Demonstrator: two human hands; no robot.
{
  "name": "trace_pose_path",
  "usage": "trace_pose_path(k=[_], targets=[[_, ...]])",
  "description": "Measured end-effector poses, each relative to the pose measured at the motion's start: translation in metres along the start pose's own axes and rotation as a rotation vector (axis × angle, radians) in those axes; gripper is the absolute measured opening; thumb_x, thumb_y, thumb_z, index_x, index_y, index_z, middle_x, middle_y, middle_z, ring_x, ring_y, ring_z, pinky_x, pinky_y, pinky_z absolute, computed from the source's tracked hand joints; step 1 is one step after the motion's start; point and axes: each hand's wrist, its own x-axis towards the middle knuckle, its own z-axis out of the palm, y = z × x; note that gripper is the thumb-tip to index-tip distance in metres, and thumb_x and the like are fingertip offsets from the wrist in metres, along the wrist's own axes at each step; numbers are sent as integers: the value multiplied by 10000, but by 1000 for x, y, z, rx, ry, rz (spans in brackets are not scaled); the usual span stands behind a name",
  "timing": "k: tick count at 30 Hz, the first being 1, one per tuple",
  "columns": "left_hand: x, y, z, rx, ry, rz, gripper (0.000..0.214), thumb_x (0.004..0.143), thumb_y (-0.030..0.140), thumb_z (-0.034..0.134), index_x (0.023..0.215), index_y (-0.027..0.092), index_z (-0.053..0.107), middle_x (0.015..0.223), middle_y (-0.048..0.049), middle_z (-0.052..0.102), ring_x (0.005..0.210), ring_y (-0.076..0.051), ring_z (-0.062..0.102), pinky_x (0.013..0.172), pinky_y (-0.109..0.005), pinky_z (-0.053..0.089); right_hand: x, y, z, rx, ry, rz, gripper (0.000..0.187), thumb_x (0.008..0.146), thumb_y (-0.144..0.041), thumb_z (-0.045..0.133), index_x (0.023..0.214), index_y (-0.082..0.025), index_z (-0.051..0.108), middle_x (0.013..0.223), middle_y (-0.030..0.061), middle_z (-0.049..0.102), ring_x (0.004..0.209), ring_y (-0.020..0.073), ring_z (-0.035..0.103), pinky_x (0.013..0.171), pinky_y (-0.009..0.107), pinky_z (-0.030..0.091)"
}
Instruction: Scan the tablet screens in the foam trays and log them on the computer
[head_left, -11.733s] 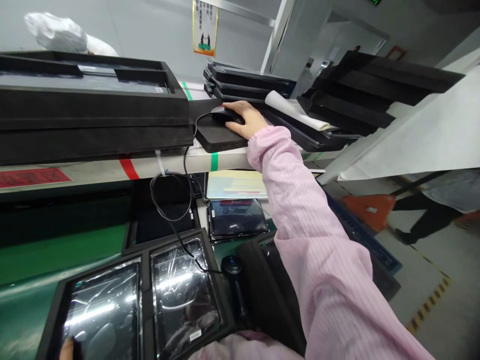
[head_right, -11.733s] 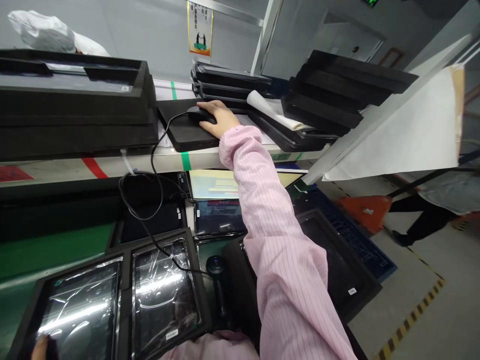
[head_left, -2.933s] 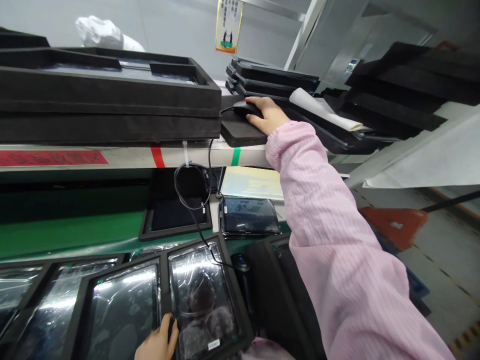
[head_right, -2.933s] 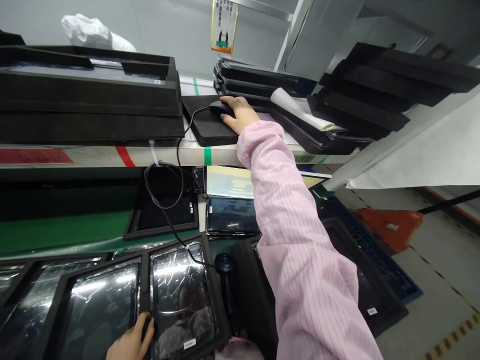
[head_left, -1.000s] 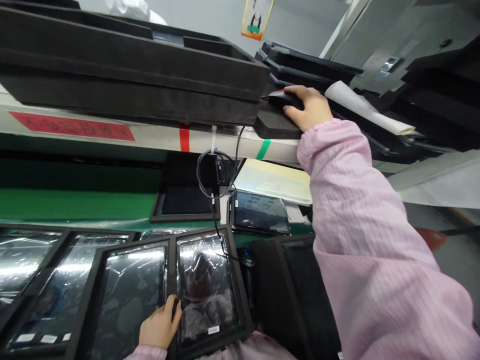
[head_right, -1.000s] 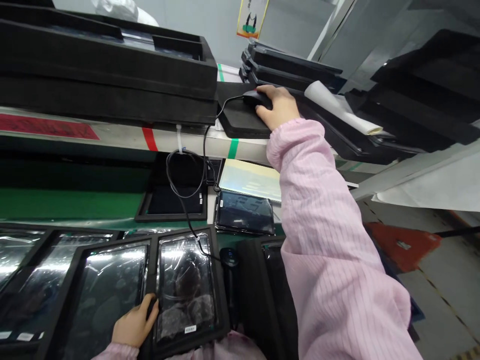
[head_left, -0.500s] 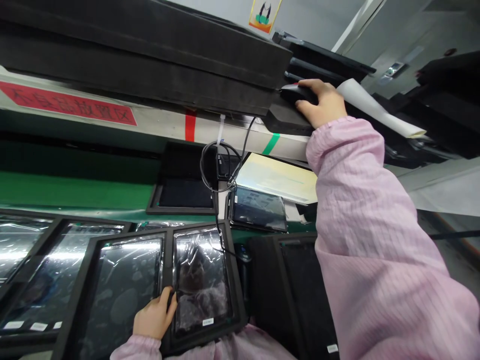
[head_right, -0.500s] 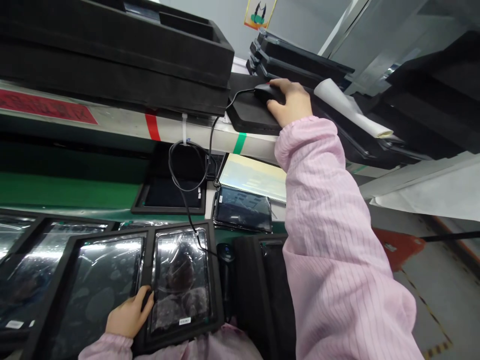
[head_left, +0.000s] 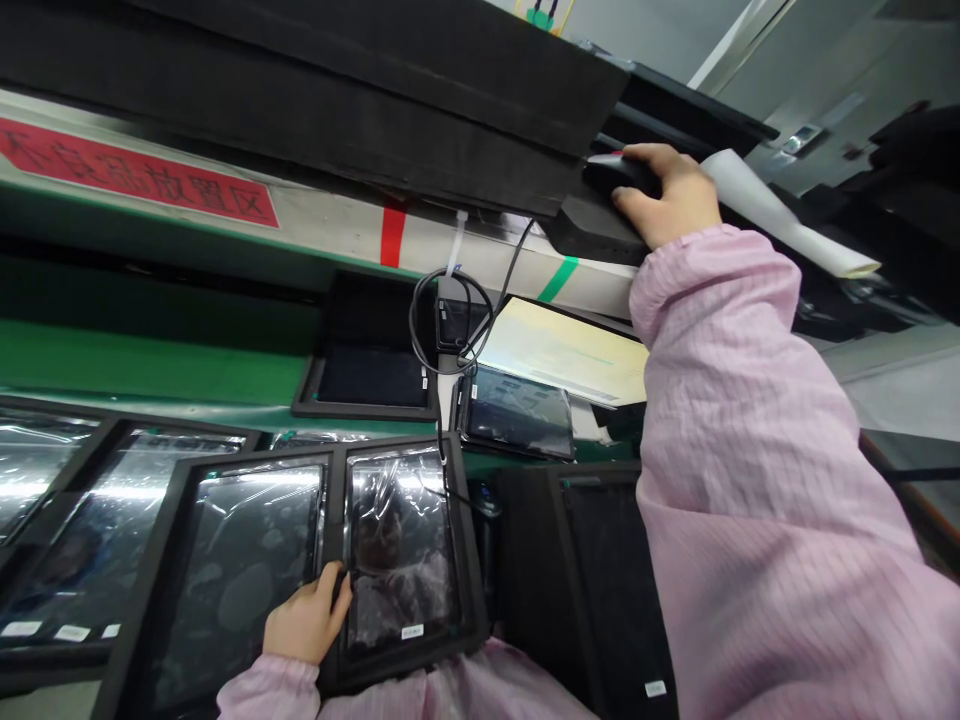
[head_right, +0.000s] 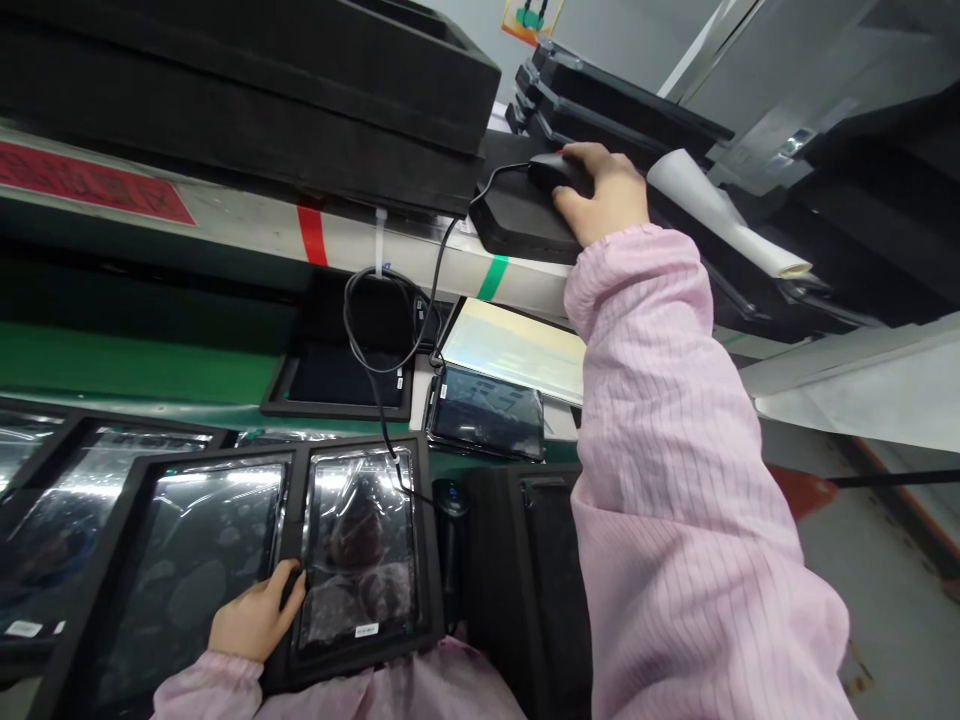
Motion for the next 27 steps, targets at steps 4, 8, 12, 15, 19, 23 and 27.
trace_pose_path(k=[4, 8, 12, 15, 19, 23, 27], targets=[[0, 0, 1, 12, -1, 6, 387, 889, 378, 287, 1027, 246, 624, 683, -29, 698, 637, -200, 654, 494, -266, 333, -1, -2, -1, -13, -8, 26, 451, 758, -264, 588, 1207, -251, 547, 1166, 113, 588, 1102, 249, 517, 962, 391, 376], [-1, 0, 1, 16, 0, 3, 372, 884, 379, 307, 1034, 247, 621, 695, -29, 704, 644, -197, 654, 498, -268, 330, -3, -5, -3, 1, -16, 29, 459, 756, -271, 582, 1213, -245, 544, 1171, 122, 582, 1109, 244, 515, 960, 377, 374], [0, 0, 0, 16, -2, -6, 376, 886, 374, 300, 1032, 248, 623, 692, -31, 702, 640, -198, 654, 495, -268, 328, -2, -4, -3, 20, -7, 21, 457, 747, -263, 576, 1204, -261, 550, 1172, 114, 581, 1104, 236, 512, 956, 373, 373], [0, 0, 0, 16, 0, -2, 381, 888, 376, 295, 1027, 246, 625, 690, -34, 700, 644, -197, 656, 496, -264, 329, -1, -2, -2, 13, -13, 18, 452, 746, -252, 583, 1197, -261, 558, 1164, 119, 589, 1098, 241, 522, 950, 372, 380], [0, -1, 3, 10, 15, 9, 373, 888, 371, 305, 1033, 243, 624, 688, -30, 702, 643, -199, 657, 493, -265, 333, 1, -1, -1, -15, -19, 3, 442, 756, -249, 589, 1197, -257, 561, 1160, 115, 595, 1095, 242, 530, 961, 379, 384], [-1, -1, 6, 17, 45, 19, 355, 884, 364, 324, 1015, 243, 631, 661, -23, 693, 622, -199, 654, 478, -260, 325, 1, 1, 0, -44, -24, -1, 463, 755, -266, 595, 1215, -271, 541, 1156, 87, 595, 1105, 252, 528, 966, 412, 397], [-1, -1, 7, 18, 78, 25, 342, 881, 364, 337, 989, 243, 638, 646, -23, 688, 602, -195, 651, 471, -255, 322, 2, 1, 0, -68, -36, 9, 478, 756, -258, 602, 1228, -267, 527, 1163, 85, 591, 1117, 258, 527, 975, 428, 400]])
